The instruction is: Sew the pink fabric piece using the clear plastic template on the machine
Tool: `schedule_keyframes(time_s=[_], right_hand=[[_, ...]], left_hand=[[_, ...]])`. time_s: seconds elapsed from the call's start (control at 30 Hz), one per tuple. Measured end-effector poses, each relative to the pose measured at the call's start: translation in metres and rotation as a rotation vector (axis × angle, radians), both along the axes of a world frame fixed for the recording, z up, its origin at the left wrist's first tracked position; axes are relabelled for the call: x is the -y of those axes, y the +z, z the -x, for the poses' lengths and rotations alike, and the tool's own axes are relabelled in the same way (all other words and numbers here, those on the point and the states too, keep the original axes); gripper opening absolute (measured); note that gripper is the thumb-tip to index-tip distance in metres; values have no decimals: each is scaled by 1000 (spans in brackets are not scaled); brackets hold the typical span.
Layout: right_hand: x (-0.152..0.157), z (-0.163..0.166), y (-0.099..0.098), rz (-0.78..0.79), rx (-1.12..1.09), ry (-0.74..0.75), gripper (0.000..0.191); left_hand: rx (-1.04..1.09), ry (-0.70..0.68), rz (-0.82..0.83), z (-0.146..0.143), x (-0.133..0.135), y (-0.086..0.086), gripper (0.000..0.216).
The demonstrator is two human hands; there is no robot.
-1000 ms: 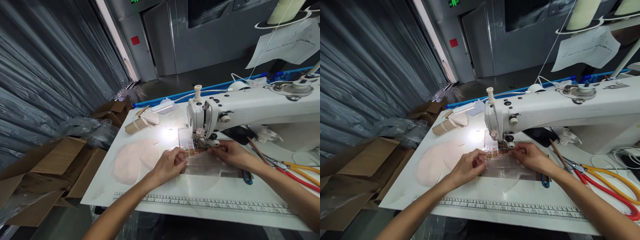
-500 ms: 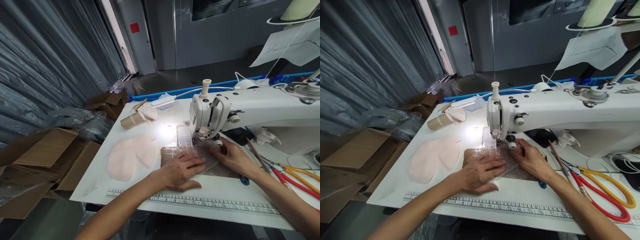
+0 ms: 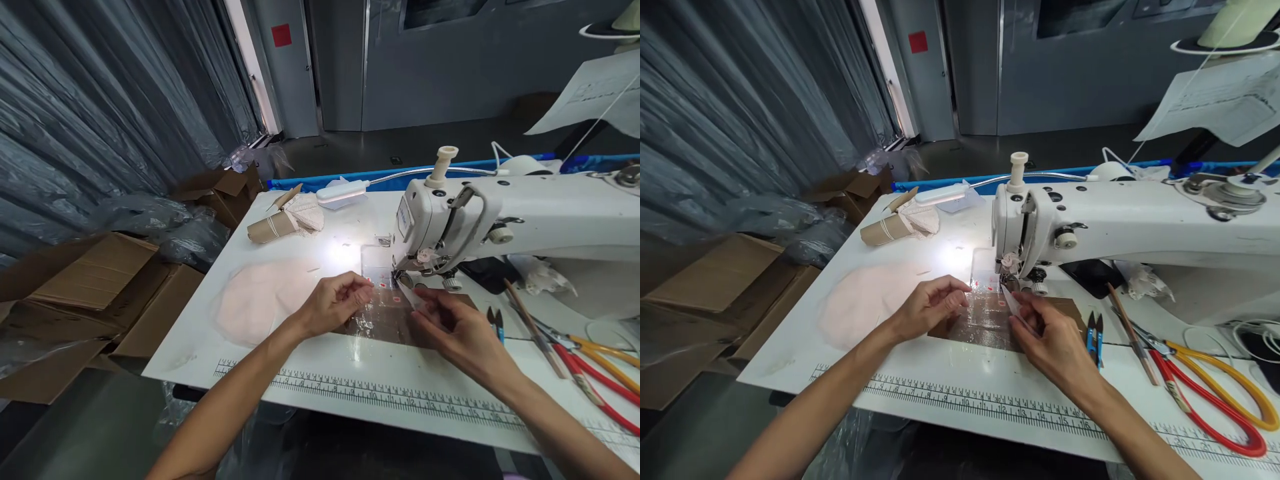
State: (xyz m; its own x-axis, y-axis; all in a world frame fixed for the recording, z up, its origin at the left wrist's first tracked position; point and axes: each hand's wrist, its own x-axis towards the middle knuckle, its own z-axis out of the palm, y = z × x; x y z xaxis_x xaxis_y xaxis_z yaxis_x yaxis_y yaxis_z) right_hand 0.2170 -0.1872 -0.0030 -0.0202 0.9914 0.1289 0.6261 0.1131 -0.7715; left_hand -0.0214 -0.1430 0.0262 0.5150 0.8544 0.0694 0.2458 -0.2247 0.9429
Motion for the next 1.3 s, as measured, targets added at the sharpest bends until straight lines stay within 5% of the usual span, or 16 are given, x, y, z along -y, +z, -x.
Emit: schedule_keyframes(time_s=[0.13,0.27,0.43,0.6,0.83,1.1,1.3], right_hand=[[-9,36,7,109,-222,144,50],[-19,40,9,206,-410,386,55],[-18,1,-5,-83,68,362,31],[-25,-16,-20,-437,466,527,35],[-41,-18,-21,-442,604,634,40],[-44,-15,-16,-417,744,507,41],[-44,-24,-19,-312,573,423,42]], left_hand=[[48,-39,286,12,-4,3,62],[-119,-32,329,13,-3,-3,82],[-246,108,199,4,2,-14,57],[-253,191,242,-1,3,-13,48],[-382,70,181,11,2,-3,50],[-365,238,50,3,-4,-10,69],[-343,272,22,2,-7,-21,54]])
